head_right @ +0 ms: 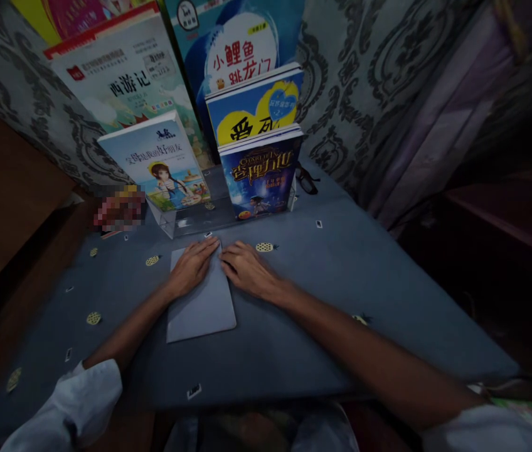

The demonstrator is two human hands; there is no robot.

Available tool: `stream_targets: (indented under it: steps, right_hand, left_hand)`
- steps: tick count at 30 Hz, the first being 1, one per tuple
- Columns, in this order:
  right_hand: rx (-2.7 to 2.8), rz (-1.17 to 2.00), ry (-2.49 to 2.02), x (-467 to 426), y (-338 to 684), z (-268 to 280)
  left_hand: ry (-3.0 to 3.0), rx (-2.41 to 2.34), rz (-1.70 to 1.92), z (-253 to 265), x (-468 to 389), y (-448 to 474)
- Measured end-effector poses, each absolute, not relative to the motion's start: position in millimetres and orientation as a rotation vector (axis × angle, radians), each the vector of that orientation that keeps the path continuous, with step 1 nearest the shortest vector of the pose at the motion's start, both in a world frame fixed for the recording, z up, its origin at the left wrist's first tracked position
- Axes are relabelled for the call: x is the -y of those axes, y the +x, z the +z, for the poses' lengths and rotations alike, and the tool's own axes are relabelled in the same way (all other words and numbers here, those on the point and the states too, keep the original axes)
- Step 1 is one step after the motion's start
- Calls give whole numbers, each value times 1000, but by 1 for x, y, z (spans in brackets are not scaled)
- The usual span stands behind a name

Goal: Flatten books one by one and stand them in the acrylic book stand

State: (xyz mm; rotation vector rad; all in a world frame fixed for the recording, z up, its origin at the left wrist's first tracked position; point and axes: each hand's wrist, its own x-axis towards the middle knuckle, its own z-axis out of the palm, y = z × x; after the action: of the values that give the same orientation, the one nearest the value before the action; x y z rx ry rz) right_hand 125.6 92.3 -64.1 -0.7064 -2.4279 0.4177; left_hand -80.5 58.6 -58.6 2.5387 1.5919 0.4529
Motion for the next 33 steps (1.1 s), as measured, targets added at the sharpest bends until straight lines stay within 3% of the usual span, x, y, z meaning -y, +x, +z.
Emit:
stream_targets:
  steps: [17,33]
  right_hand:
    - [2277,545,-736,-95,129,-65]
    - [2403,539,-704,-93,127,-69]
  left_hand:
    - [2717,-1330,633,-56,-42,-77]
    - [2703,-1046,530,-37,42,-55]
